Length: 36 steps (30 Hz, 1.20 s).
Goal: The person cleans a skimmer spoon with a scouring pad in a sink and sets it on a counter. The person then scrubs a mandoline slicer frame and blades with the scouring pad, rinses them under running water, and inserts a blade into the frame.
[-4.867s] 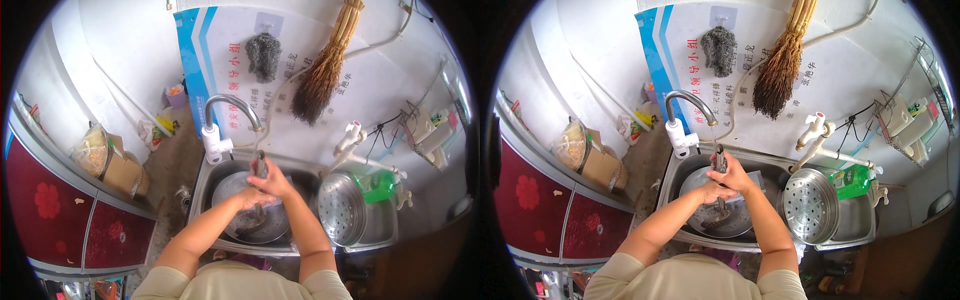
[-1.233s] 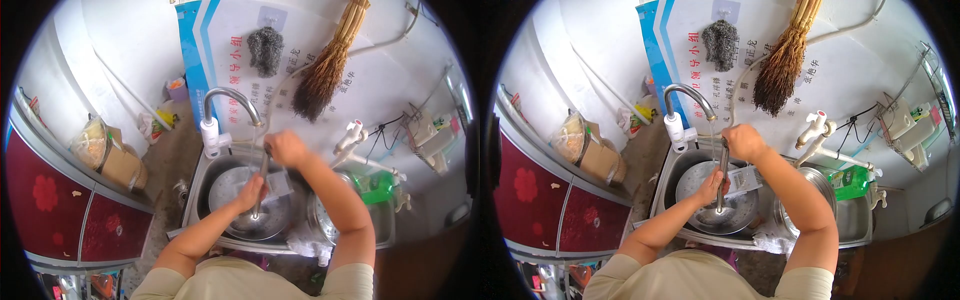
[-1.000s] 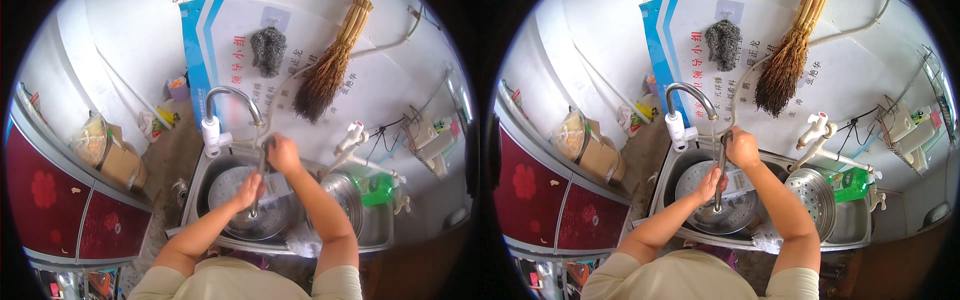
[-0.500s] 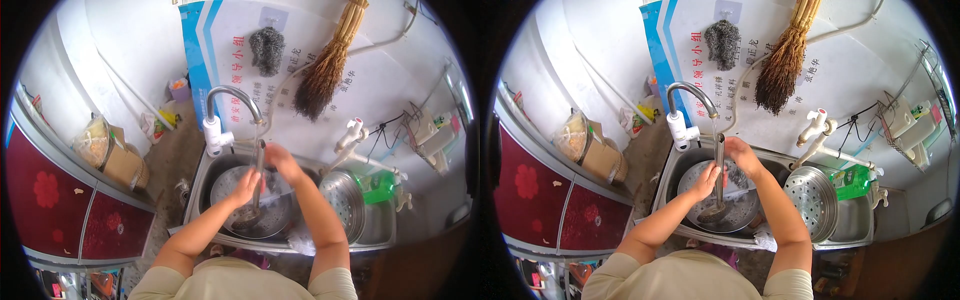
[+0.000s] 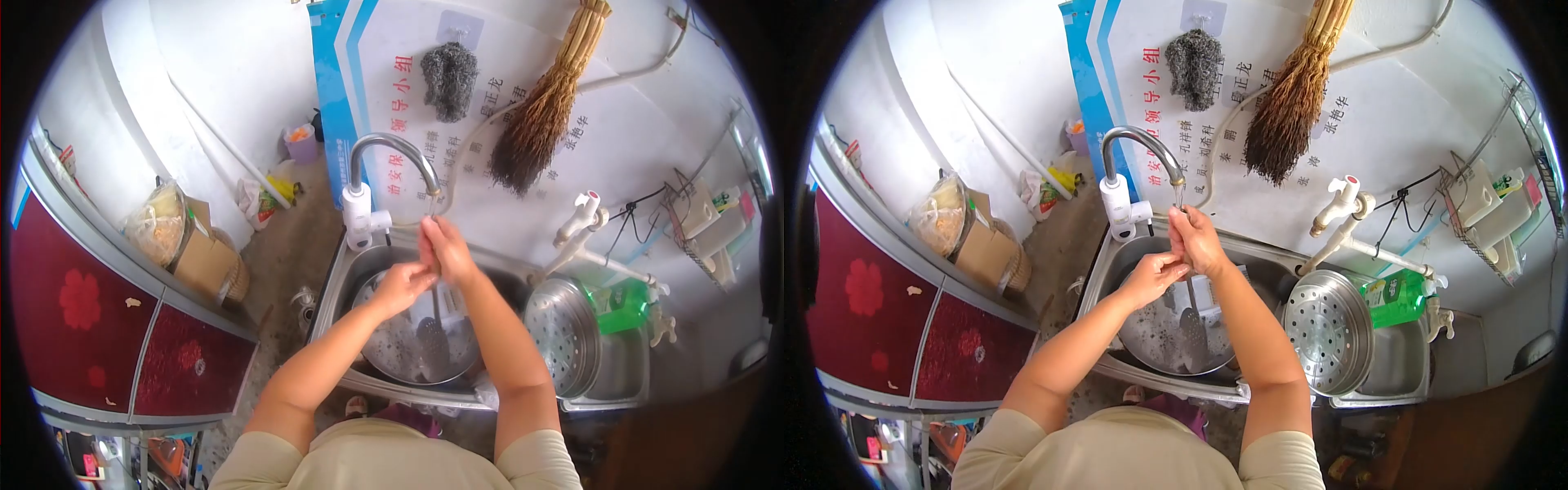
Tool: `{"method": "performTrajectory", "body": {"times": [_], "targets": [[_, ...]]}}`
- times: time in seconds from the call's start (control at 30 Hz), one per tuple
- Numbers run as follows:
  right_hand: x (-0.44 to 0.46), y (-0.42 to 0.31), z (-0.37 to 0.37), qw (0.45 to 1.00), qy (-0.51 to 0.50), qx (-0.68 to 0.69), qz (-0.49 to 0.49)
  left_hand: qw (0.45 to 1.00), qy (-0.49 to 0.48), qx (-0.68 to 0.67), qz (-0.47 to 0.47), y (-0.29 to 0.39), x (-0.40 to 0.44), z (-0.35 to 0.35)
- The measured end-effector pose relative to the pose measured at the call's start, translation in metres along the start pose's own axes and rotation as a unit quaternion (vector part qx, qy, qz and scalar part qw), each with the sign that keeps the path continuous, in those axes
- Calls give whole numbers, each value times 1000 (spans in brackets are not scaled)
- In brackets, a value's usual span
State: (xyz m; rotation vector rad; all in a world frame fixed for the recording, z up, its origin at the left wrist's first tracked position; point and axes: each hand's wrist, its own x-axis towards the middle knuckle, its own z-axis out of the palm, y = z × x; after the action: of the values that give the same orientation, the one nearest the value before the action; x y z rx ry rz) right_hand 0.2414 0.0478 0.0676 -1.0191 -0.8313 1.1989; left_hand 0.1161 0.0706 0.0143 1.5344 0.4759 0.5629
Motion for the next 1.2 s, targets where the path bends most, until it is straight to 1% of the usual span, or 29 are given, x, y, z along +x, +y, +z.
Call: {"method": "performTrajectory", "body": {"times": [0.03,0.13,0.17,0.3,0.37,0.47,0.6,0.63,0.73,0.77,0.83,0.93,1.07,1.13,1.2], "targets": [[0,-4,1,999,6,-42,-6,999,-15,32,-15,-5,4,-5],[6,-1,-8,995,-51,-87,-27,1000,-7,9,9,-5,6,-11],[6,-1,-9,996,-52,-56,-40,1000,-13,23,8,-7,9,-14],[6,-7,-7,994,-46,63,-76,1000,-25,1,-9,-4,13,-19],[6,-7,-7,990,-33,106,-90,999,-36,22,-1,-6,16,-22],[9,-8,-12,986,-25,116,-113,998,-41,51,2,-9,21,-27],[8,-14,-10,988,45,89,-115,998,-37,48,-22,-12,27,-33],[4,-19,-7,987,63,85,-122,998,4,52,-29,-18,28,-34],[-5,-31,-10,983,89,51,-152,968,91,113,-202,-60,36,-53],[-9,-33,-11,983,97,24,-156,961,144,102,-213,-75,37,-55],[-14,-34,-14,979,116,11,-168,938,247,77,-231,-97,36,-54],[-19,-32,-22,972,145,11,-186,941,247,-61,-223,-105,46,-56],[-27,-31,-33,960,183,29,-208,951,215,-111,-193,-131,65,-54],[-33,-32,-34,956,198,31,-214,948,213,-156,-180,-128,71,-51],[-39,-34,-34,951,211,27,-226,929,290,-85,-213,-136,76,-53]]}}
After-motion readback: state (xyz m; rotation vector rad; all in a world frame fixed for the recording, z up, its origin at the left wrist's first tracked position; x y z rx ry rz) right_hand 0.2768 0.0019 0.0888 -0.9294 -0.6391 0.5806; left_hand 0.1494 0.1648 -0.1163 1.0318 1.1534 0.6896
